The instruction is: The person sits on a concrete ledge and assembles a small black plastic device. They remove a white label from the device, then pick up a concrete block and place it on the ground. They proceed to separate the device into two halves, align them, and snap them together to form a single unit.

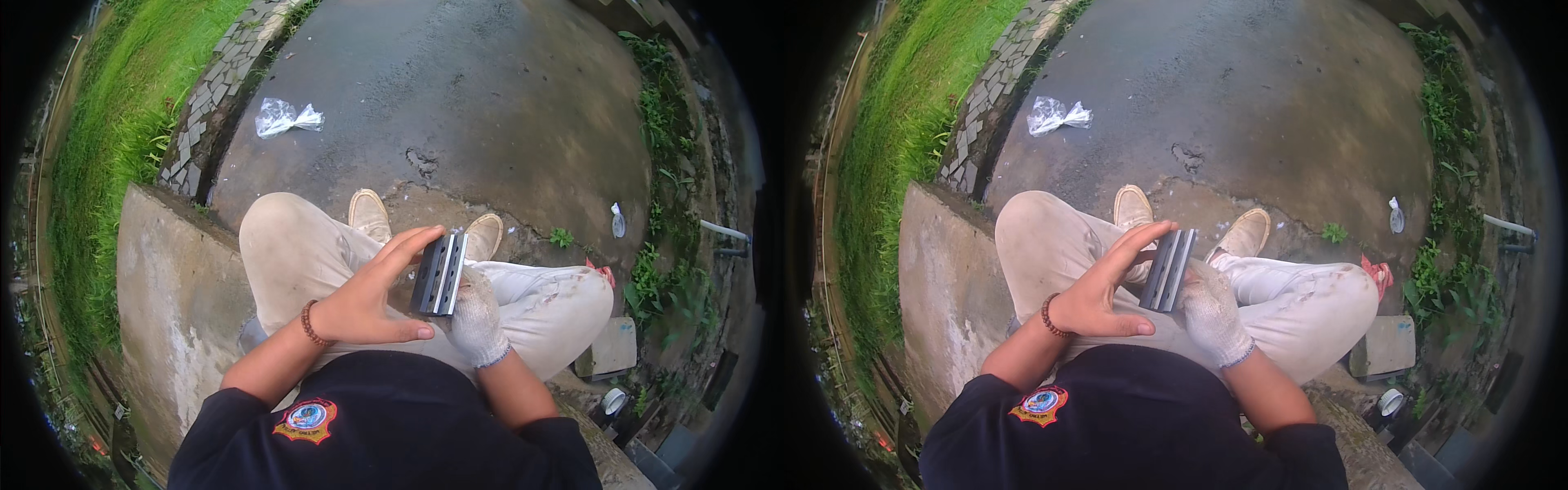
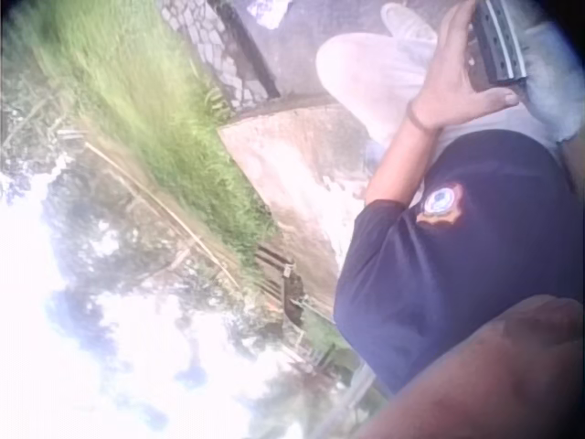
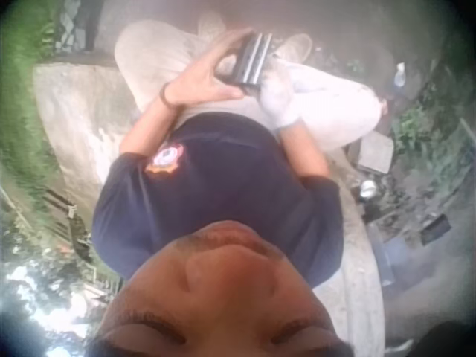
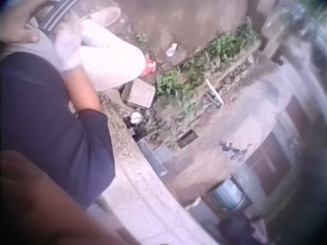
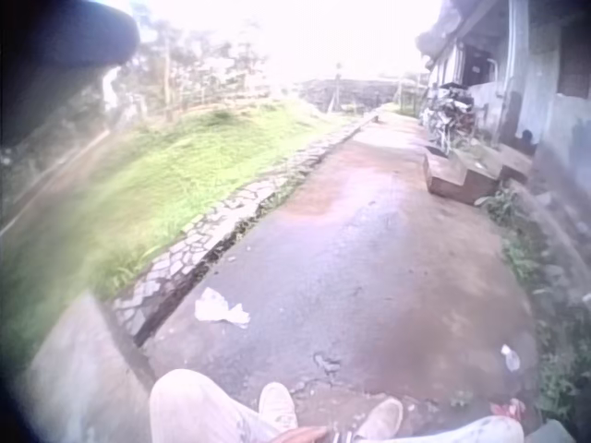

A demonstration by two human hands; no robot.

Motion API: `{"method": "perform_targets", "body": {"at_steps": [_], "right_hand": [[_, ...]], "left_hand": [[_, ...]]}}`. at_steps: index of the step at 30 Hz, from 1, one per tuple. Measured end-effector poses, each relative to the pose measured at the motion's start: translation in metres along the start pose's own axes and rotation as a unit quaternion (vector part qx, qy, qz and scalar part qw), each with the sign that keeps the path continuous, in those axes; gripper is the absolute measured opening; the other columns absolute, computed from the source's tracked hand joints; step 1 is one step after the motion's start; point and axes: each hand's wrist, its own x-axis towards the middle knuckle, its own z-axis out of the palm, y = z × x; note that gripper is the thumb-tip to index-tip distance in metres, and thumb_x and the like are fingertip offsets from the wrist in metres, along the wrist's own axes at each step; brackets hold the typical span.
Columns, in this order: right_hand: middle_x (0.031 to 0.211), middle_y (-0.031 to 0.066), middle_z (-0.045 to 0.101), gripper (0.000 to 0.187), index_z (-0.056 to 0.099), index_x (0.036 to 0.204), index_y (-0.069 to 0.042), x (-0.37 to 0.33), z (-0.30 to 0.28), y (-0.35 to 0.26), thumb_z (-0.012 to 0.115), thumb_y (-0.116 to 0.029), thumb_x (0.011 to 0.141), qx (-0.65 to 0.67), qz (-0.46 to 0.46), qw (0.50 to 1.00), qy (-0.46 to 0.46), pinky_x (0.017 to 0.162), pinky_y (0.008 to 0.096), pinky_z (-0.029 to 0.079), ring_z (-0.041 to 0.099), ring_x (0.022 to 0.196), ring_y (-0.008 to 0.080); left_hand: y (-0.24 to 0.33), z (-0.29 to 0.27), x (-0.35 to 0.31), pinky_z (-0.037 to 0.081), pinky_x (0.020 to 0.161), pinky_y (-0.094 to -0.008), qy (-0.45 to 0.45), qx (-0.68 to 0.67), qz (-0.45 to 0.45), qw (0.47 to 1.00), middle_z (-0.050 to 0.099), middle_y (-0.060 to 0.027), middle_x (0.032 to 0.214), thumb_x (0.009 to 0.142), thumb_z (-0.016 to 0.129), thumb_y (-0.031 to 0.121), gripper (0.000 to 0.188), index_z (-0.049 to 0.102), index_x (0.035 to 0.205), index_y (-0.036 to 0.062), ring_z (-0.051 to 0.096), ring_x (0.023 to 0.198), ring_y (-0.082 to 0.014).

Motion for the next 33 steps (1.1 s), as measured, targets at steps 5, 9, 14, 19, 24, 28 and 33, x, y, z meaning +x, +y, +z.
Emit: {"method": "perform_targets", "body": {"at_steps": [5, 9, 14, 19, 24, 28, 33], "right_hand": [[0.105, 0.0073, 0.066, 0.041, 0.059, 0.133, 0.004, -0.001, -0.010, 0.004, 0.047, -0.029, 0.111, -0.117, 0.014, 0.993, 0.000, 0.079, 0.0281, 0.054, 0.064, 0.091, 0.0120], [0.100, 0.0043, 0.064, 0.036, 0.060, 0.128, 0.003, -0.003, -0.008, 0.007, 0.051, -0.027, 0.110, -0.129, -0.013, 0.992, 0.012, 0.073, 0.0268, 0.052, 0.061, 0.086, 0.0096], [0.114, 0.0079, 0.067, 0.036, 0.055, 0.133, 0.001, -0.002, -0.025, 0.014, 0.057, -0.024, 0.107, -0.107, 0.013, 0.994, -0.004, 0.081, 0.0297, 0.059, 0.069, 0.097, 0.0148], [0.096, 0.0063, 0.068, 0.032, 0.063, 0.120, 0.003, -0.005, -0.005, 0.001, 0.048, -0.024, 0.109, -0.170, -0.032, 0.985, 0.010, 0.074, 0.0300, 0.055, 0.067, 0.086, 0.0126], [0.091, 0.0086, 0.071, 0.035, 0.068, 0.110, 0.001, -0.006, -0.006, -0.002, 0.043, -0.024, 0.110, -0.325, -0.078, 0.942, 0.013, 0.073, 0.0328, 0.054, 0.069, 0.084, 0.0152], [0.085, 0.0075, 0.069, 0.036, 0.069, 0.105, 0.000, -0.007, -0.009, -0.003, 0.043, -0.024, 0.109, -0.337, -0.067, 0.939, 0.008, 0.071, 0.0326, 0.053, 0.066, 0.077, 0.0144], [0.077, 0.0066, 0.066, 0.035, 0.069, 0.101, -0.001, -0.007, -0.012, 0.000, 0.048, -0.028, 0.109, -0.339, -0.075, 0.938, 0.006, 0.066, 0.0318, 0.051, 0.063, 0.070, 0.0143]], "left_hand": [[0.006, -0.004, 0.002, 0.032, 0.121, -0.0458, -0.017, 0.094, 0.023, 0.995, 0.037, -0.0181, 0.150, 0.073, 0.090, 0.031, 0.109, 0.030, 0.159, 0.0014, 0.037, 0.146, -0.0314], [0.005, -0.004, 0.000, 0.036, 0.120, -0.0447, -0.007, 0.066, 0.016, 0.998, 0.040, -0.0169, 0.146, 0.071, 0.091, 0.026, 0.103, 0.037, 0.155, 0.0015, 0.041, 0.142, -0.0306], [0.004, -0.004, 0.001, 0.041, 0.118, -0.0452, 0.000, 0.068, 0.041, 0.997, 0.041, -0.0157, 0.146, 0.068, 0.092, 0.021, 0.100, 0.041, 0.152, 0.0036, 0.043, 0.141, -0.0301], [0.007, -0.005, 0.001, 0.044, 0.117, -0.0454, 0.000, 0.063, 0.003, 0.998, 0.042, -0.0134, 0.147, 0.067, 0.092, 0.018, 0.100, 0.042, 0.151, 0.0043, 0.047, 0.138, -0.0282], [0.007, -0.002, -0.001, 0.043, 0.118, -0.0451, 0.018, -0.013, -0.018, 1.000, 0.043, -0.0134, 0.148, 0.067, 0.092, 0.018, 0.098, 0.043, 0.151, 0.0046, 0.047, 0.140, -0.0280], [0.008, -0.005, 0.000, 0.043, 0.118, -0.0447, 0.001, -0.007, -0.001, 1.000, 0.045, -0.0137, 0.147, 0.067, 0.092, 0.021, 0.098, 0.043, 0.151, 0.0060, 0.046, 0.141, -0.0285], [0.006, -0.009, -0.001, 0.044, 0.116, -0.0443, -0.015, 0.030, 0.005, 0.999, 0.046, -0.0136, 0.146, 0.067, 0.092, 0.024, 0.098, 0.044, 0.151, 0.0076, 0.047, 0.140, -0.0293]]}}
